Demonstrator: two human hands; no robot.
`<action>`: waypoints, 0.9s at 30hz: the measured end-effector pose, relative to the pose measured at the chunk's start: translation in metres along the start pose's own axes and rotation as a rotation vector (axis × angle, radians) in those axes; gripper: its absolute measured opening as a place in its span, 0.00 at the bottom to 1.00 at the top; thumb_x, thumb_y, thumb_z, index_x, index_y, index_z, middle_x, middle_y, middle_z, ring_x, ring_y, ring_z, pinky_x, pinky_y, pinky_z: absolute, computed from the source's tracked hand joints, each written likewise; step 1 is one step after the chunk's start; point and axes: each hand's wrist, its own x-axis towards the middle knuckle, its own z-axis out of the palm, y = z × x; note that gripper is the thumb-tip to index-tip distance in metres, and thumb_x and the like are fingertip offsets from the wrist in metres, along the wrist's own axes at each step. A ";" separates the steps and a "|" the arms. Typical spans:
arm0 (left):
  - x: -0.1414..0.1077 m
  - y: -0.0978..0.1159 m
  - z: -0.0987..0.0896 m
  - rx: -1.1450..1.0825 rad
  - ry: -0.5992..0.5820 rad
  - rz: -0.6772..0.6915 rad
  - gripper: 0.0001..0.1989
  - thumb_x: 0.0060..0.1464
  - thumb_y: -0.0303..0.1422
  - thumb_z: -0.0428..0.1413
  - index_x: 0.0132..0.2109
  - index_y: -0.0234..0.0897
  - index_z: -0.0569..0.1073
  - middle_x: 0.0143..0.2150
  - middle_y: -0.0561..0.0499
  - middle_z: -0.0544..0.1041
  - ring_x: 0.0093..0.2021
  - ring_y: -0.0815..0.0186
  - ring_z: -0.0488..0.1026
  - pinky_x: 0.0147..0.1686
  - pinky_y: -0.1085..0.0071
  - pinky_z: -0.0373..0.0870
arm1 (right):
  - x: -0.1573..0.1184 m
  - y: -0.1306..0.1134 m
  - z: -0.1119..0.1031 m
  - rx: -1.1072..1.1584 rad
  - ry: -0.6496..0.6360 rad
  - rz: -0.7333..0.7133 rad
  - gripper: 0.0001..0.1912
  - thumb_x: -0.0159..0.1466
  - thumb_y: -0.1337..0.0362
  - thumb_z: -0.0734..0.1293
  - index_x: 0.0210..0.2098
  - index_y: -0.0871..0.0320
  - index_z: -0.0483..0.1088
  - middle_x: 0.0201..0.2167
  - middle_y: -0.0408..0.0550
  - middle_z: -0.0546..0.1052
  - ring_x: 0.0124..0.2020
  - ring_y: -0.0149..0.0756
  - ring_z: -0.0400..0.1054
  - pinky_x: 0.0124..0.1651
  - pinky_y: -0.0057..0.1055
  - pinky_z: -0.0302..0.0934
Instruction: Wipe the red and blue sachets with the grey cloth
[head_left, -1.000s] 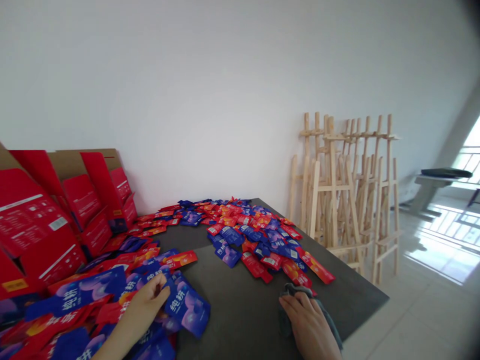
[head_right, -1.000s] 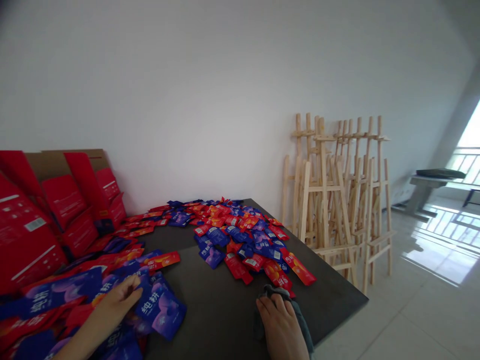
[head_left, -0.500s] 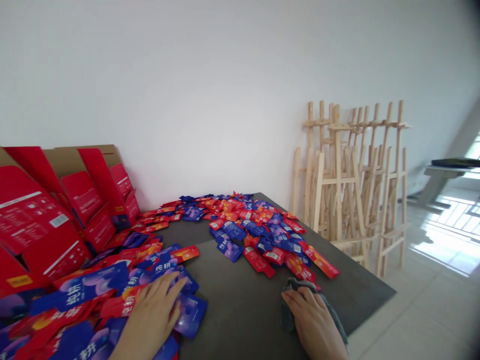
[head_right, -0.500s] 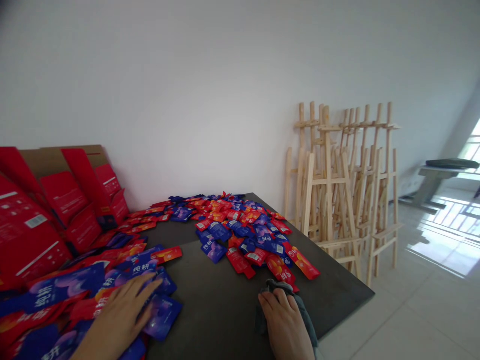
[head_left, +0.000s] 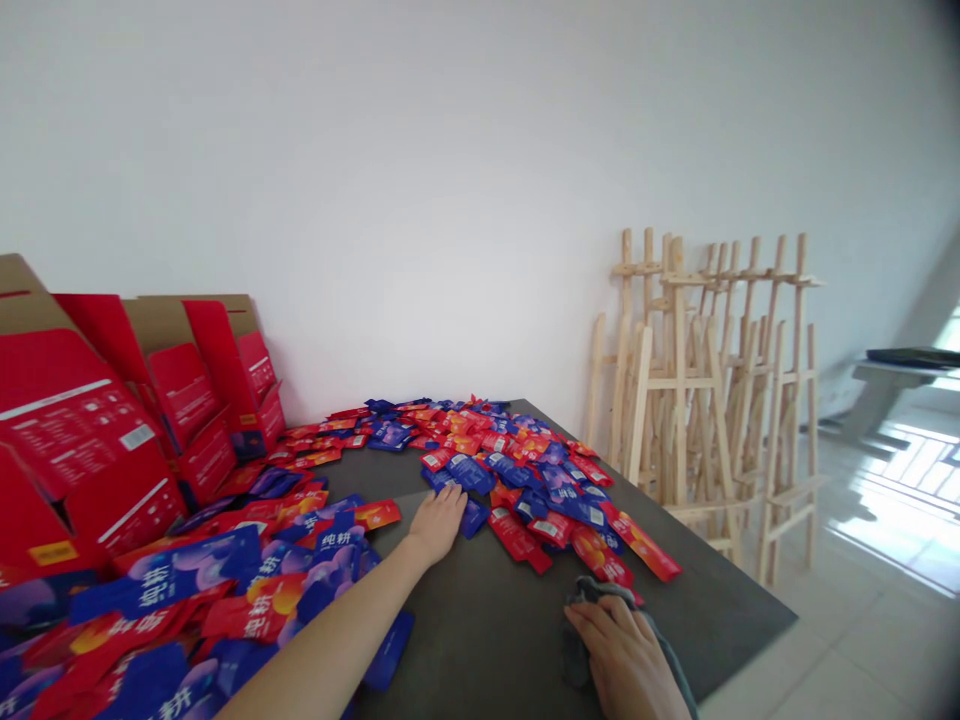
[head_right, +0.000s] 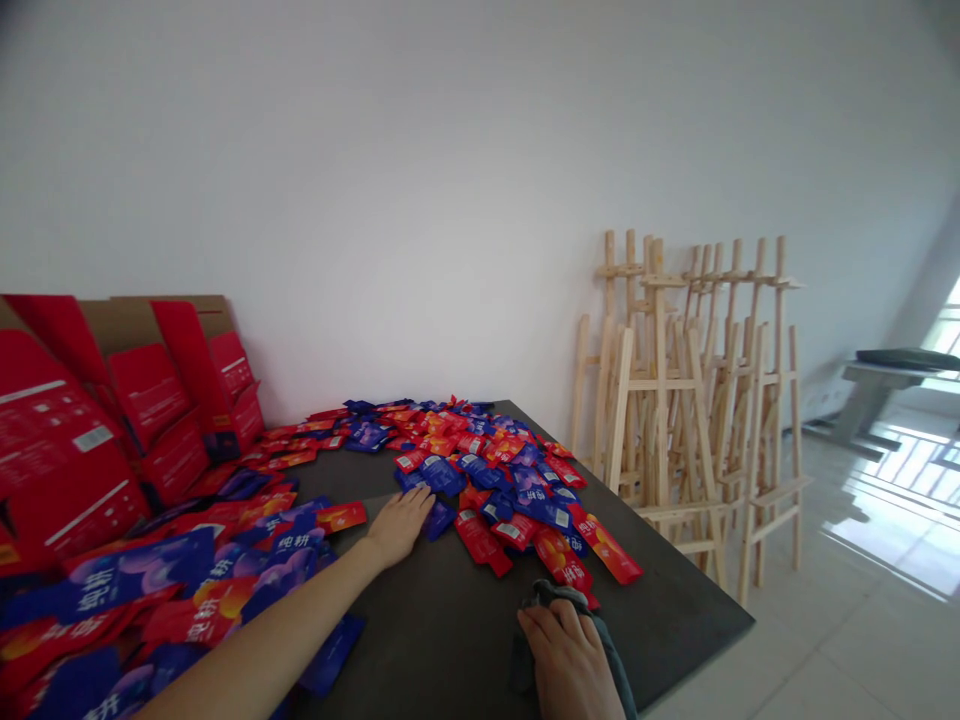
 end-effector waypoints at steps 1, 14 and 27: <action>0.005 -0.001 0.004 -0.012 0.003 0.009 0.26 0.53 0.19 0.42 0.58 0.34 0.66 0.60 0.40 0.66 0.61 0.58 0.61 0.59 0.57 0.55 | 0.000 0.001 -0.001 -0.008 -0.029 -0.013 0.26 0.53 0.77 0.60 0.47 0.49 0.72 0.44 0.39 0.77 0.43 0.38 0.64 0.45 0.32 0.54; -0.048 0.062 0.012 -0.028 0.034 -0.009 0.13 0.56 0.32 0.48 0.44 0.33 0.74 0.42 0.40 0.75 0.48 0.52 0.70 0.61 0.47 0.45 | 0.005 -0.005 -0.011 -0.005 -0.055 0.015 0.24 0.56 0.78 0.59 0.47 0.51 0.72 0.44 0.41 0.77 0.44 0.39 0.64 0.46 0.33 0.54; -0.078 0.056 -0.002 -0.252 -0.096 -0.203 0.34 0.41 0.29 0.59 0.58 0.29 0.63 0.56 0.35 0.67 0.56 0.48 0.64 0.55 0.56 0.59 | 0.004 -0.005 -0.010 -0.054 -0.027 -0.007 0.23 0.56 0.77 0.59 0.45 0.51 0.73 0.43 0.41 0.77 0.44 0.38 0.64 0.47 0.34 0.54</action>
